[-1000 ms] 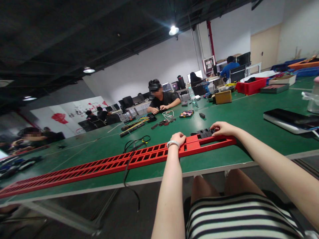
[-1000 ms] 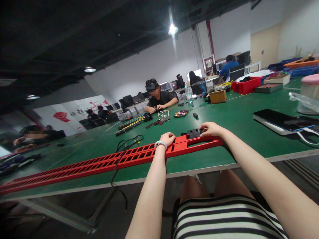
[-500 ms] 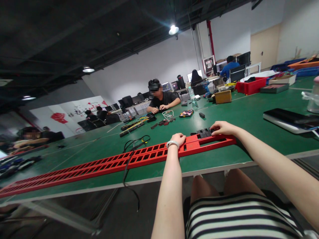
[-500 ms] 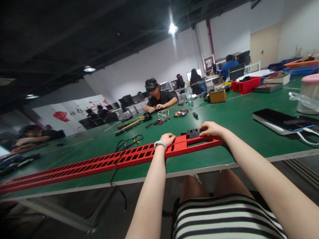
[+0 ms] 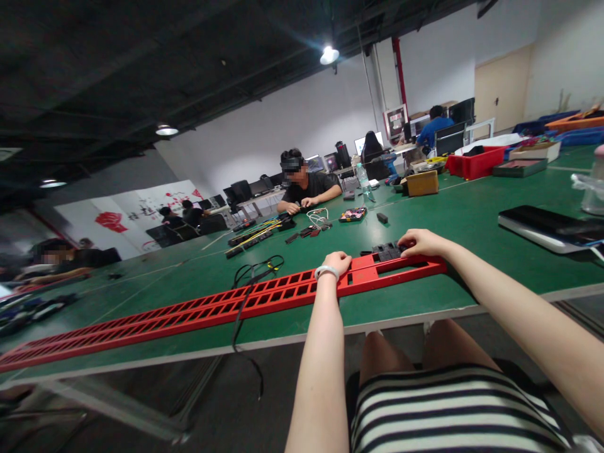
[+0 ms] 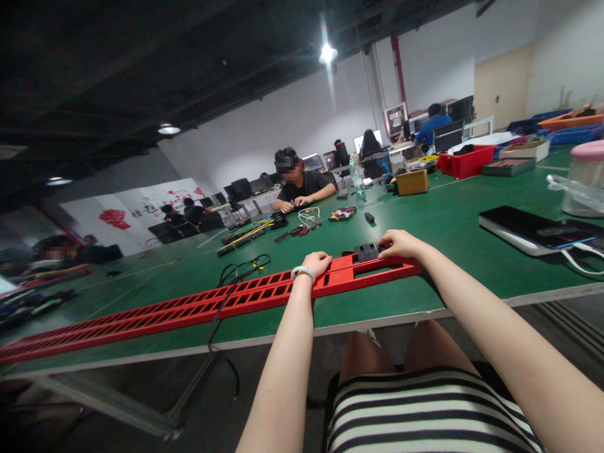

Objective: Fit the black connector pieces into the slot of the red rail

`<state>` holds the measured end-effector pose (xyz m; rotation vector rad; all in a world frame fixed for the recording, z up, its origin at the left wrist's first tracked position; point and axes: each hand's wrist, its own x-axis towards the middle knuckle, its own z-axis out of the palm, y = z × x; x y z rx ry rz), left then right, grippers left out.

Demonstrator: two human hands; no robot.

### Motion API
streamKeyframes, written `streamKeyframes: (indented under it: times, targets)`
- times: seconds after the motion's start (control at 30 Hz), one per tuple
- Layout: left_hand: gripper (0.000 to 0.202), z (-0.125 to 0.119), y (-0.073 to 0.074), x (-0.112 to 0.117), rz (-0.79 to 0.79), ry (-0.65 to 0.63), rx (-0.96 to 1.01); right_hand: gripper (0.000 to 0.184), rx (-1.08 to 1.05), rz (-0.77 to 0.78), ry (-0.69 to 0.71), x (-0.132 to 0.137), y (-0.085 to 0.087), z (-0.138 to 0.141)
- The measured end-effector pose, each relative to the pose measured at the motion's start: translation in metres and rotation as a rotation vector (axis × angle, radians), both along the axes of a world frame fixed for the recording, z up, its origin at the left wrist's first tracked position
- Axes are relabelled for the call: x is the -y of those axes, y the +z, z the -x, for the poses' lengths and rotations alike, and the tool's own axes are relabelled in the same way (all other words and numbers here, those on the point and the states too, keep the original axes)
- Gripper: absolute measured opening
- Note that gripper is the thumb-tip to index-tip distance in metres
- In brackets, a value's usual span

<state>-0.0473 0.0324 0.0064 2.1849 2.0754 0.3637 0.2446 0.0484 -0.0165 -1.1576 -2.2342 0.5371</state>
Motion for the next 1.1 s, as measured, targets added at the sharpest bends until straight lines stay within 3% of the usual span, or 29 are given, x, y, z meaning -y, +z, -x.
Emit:
streamKeyframes:
  times: [0.67, 1.1]
  targets:
    - [0.034, 0.0005, 0.0002, 0.0, 0.006, 0.011, 0.016, 0.041, -0.025, 0.093, 0.027, 0.0, 0.0021, -0.0007]
    - [0.034, -0.0012, 0.0004, 0.0006, 0.015, 0.029, 0.016, 0.038, 0.053, 0.018, 0.037, -0.0056, -0.0012, -0.0019]
